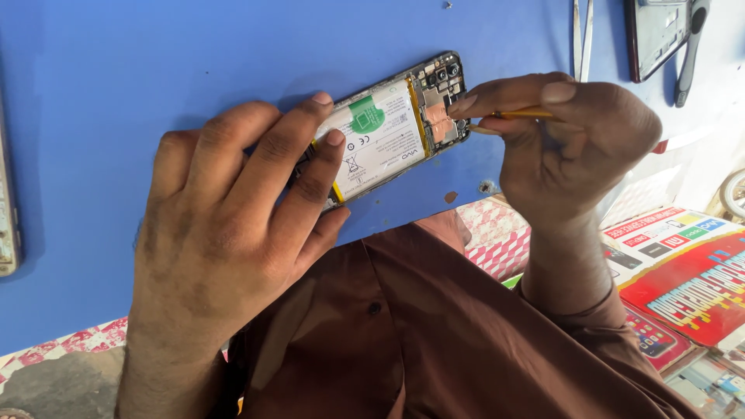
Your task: The person uses a screwdriver to remove screws from the internal frame of a disassembled smartphone. They then place the phone's metal frame and back cover onto the work surface.
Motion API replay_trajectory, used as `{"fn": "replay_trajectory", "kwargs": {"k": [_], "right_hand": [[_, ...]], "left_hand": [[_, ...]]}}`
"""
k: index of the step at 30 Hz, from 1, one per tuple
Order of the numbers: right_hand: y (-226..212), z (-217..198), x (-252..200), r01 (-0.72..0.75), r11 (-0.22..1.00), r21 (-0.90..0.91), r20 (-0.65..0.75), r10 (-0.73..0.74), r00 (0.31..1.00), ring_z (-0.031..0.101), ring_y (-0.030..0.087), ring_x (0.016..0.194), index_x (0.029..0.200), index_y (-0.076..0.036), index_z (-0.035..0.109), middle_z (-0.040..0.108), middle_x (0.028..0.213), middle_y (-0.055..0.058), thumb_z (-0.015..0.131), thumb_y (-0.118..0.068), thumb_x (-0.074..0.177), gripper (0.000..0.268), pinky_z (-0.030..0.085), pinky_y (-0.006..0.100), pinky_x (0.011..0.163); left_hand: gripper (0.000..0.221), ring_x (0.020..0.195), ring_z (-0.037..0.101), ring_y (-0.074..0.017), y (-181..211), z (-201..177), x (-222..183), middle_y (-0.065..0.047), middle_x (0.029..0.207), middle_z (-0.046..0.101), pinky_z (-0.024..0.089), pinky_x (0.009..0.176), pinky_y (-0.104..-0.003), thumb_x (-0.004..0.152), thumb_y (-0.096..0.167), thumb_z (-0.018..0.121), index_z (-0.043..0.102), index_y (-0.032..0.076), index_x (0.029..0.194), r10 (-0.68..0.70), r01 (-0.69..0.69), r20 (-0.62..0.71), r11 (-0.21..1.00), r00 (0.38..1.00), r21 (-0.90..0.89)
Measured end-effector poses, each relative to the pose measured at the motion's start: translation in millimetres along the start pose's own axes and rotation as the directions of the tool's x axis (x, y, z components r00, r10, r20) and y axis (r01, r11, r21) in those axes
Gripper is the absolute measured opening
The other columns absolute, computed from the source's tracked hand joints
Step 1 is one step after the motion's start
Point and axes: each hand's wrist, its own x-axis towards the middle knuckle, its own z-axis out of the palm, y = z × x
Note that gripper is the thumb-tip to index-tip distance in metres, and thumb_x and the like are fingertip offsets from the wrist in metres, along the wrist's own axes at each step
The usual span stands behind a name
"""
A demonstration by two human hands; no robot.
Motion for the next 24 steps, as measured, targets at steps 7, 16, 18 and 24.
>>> {"fn": "replay_trajectory", "kwargs": {"k": [7, 16, 18, 24], "right_hand": [[-11, 24, -12, -0.064, 0.985, -0.162, -0.141, 0.041, 0.989, 0.08, 0.03, 0.09, 0.143, -0.012, 0.023, 0.065, 0.111, 0.025, 0.05, 0.01, 0.117, 0.044, 0.072, 0.033, 0.08], [10, -6, 11, 0.168, 0.978, 0.122, 0.077, -0.178, 0.981, 0.074, 0.042, 0.098, 0.135, -0.004, 0.035, 0.064, 0.109, 0.031, 0.055, 0.013, 0.103, 0.04, 0.07, 0.044, 0.084], [11, -9, 12, 0.148, 0.974, 0.174, 0.118, -0.17, 0.978, 0.075, 0.042, 0.098, 0.129, 0.0, 0.039, 0.067, 0.103, 0.031, 0.054, 0.017, 0.104, 0.034, 0.07, 0.04, 0.079], [14, 4, 8, 0.183, 0.967, 0.175, -0.043, -0.178, 0.983, 0.077, 0.038, 0.094, 0.128, -0.005, 0.046, 0.069, 0.097, 0.026, 0.051, 0.012, 0.102, 0.032, 0.07, 0.041, 0.076]], "left_hand": [[0.049, 0.109, 0.058, -0.0194, 1, 0, 1, -0.002, 0.129, 0.065, 0.046, 0.081, -0.037, 0.074, 0.031, 0.094, 0.076, 0.005, 0.112, -0.002, 0.002, -0.002, 1.0, 1.0, 0.011], [0.051, 0.11, 0.058, -0.0206, 1, 1, 0, -0.003, 0.13, 0.065, 0.047, 0.083, -0.038, 0.073, 0.032, 0.093, 0.076, 0.004, 0.112, -0.002, 0.002, -0.004, 1.0, 1.0, 0.008], [0.052, 0.111, 0.058, -0.0207, 1, 1, 1, -0.004, 0.131, 0.065, 0.047, 0.083, -0.038, 0.073, 0.033, 0.093, 0.076, 0.004, 0.114, 0.004, -0.004, 0.005, 1.0, 1.0, 0.004], [0.052, 0.111, 0.058, -0.0209, 3, -1, 1, -0.003, 0.131, 0.065, 0.046, 0.084, -0.038, 0.072, 0.032, 0.092, 0.075, 0.004, 0.114, -0.021, 0.021, 0.014, 1.0, 1.0, 0.003]]}}
